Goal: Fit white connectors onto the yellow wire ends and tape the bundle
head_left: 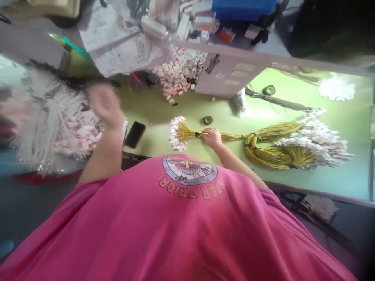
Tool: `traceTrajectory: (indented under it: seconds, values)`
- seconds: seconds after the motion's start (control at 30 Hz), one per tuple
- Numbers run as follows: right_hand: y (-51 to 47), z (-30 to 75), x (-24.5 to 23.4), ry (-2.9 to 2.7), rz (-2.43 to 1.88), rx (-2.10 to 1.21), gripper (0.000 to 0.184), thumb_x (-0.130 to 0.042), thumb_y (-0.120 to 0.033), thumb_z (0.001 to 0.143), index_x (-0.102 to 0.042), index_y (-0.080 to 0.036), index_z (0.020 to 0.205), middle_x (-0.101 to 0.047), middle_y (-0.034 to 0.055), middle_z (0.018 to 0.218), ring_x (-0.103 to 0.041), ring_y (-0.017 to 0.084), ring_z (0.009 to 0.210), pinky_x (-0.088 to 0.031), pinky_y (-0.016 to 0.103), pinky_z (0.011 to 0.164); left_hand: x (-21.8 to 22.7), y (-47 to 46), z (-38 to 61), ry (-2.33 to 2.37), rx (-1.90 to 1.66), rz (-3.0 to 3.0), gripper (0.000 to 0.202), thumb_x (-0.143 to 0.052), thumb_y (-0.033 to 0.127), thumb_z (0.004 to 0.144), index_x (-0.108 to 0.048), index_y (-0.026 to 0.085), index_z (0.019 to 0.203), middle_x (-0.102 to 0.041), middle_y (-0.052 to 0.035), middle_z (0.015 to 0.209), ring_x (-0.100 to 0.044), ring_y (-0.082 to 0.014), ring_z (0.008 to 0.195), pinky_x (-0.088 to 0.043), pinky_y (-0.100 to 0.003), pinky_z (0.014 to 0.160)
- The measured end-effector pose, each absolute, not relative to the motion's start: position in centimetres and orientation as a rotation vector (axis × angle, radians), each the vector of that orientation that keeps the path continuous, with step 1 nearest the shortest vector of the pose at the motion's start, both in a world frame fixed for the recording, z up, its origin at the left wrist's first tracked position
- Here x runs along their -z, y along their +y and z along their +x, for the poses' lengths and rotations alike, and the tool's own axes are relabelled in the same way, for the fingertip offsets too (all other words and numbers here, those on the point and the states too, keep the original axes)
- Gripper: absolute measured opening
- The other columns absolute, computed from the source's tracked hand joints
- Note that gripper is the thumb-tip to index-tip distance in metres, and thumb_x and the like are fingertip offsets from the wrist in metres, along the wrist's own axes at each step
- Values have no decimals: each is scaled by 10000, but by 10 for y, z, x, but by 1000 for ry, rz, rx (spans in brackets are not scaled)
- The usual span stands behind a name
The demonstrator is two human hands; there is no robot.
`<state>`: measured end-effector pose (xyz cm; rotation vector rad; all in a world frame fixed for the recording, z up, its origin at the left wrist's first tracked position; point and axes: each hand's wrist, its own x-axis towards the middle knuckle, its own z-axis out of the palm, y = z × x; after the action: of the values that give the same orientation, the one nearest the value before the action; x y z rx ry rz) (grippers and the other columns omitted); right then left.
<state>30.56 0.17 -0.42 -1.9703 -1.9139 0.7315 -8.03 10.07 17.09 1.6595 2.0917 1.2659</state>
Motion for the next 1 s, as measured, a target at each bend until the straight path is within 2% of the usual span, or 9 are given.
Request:
traceTrajectory:
  seconds: [0.07, 0.13, 0.2, 0.3, 0.43, 0.57, 0.7, 0.8, 1.0]
  values:
    - [-1, 291, -1, -2058, -1837, -692, 285, -533, -235, 811, -723, -144, 1004, -686, 82, 1089, -536, 230, 1000, -371, 368, 935, -140, 78, -46, 1748, -1090, 1996, 190, -412, 329, 895, -542, 201, 949, -599, -46, 1053, -566, -158, 1074, -416, -299, 955]
    - [1, 273, -8, -2210, -1712, -649, 298, -508, -247, 849, -716, -146, 1039, -675, 93, 1107, -513, 235, 994, -352, 376, 911, -113, 64, -22, 1534, -892, 1910, 165, -533, 324, 863, -569, 211, 978, -630, -43, 923, -608, -140, 854, -471, -274, 816]
    - [5, 255, -14, -2313, -1652, -633, 322, -462, -254, 890, -705, -157, 1079, -660, 100, 1119, -490, 235, 981, -336, 378, 885, -88, 58, -10, 1433, -770, 1617, 185, -557, 311, 858, -566, 209, 1013, -606, -20, 754, -557, -107, 599, -464, -249, 617]
    - [13, 233, -18, -2413, -1634, -610, 331, -467, -271, 895, -682, -178, 1129, -626, 108, 1132, -455, 244, 977, -323, 380, 851, -58, 57, -9, 1367, -637, 1189, 117, -588, 284, 846, -598, 171, 874, -556, -5, 644, -478, -77, 461, -397, -223, 480]
    - [26, 215, -15, -2387, -1631, -632, 332, -420, -274, 921, -690, -151, 1071, -602, 119, 1045, -462, 227, 926, -331, 366, 836, -37, 55, -20, 1341, -575, 855, 100, -649, 200, 806, -637, 167, 899, -559, 9, 660, -498, -62, 478, -405, -201, 492]
    - [40, 198, -12, -2343, -1695, -650, 310, -431, -265, 913, -665, -128, 1062, -581, 130, 1057, -479, 233, 938, -341, 364, 828, -32, 50, -14, 1279, -508, 852, 164, -630, 118, 809, -628, 174, 963, -610, 5, 697, -527, -72, 486, -424, -216, 515]
    - [48, 186, -11, -2381, -1800, -645, 292, -392, -256, 930, -626, -103, 1016, -573, 159, 1070, -486, 249, 950, -339, 384, 829, -34, 50, 2, 1267, -566, 856, 126, -607, 65, 811, -574, 162, 885, -620, 6, 671, -542, -79, 493, -431, -221, 527]
    - [48, 186, -8, -2364, -1785, -654, 282, -378, -236, 925, -617, -97, 979, -588, 165, 1063, -490, 251, 946, -340, 374, 821, -36, 52, 8, 1246, -594, 812, 115, -580, 37, 817, -557, 149, 823, -616, -3, 656, -568, -89, 522, -451, -227, 549]
    - [41, 198, -7, -2230, -1626, -706, 257, -407, -228, 889, -626, -108, 951, -648, 125, 922, -511, 219, 851, -345, 343, 802, -40, 55, 11, 1194, -643, 701, 85, -556, 66, 843, -578, 141, 876, -623, -20, 691, -591, -97, 557, -475, -235, 565]
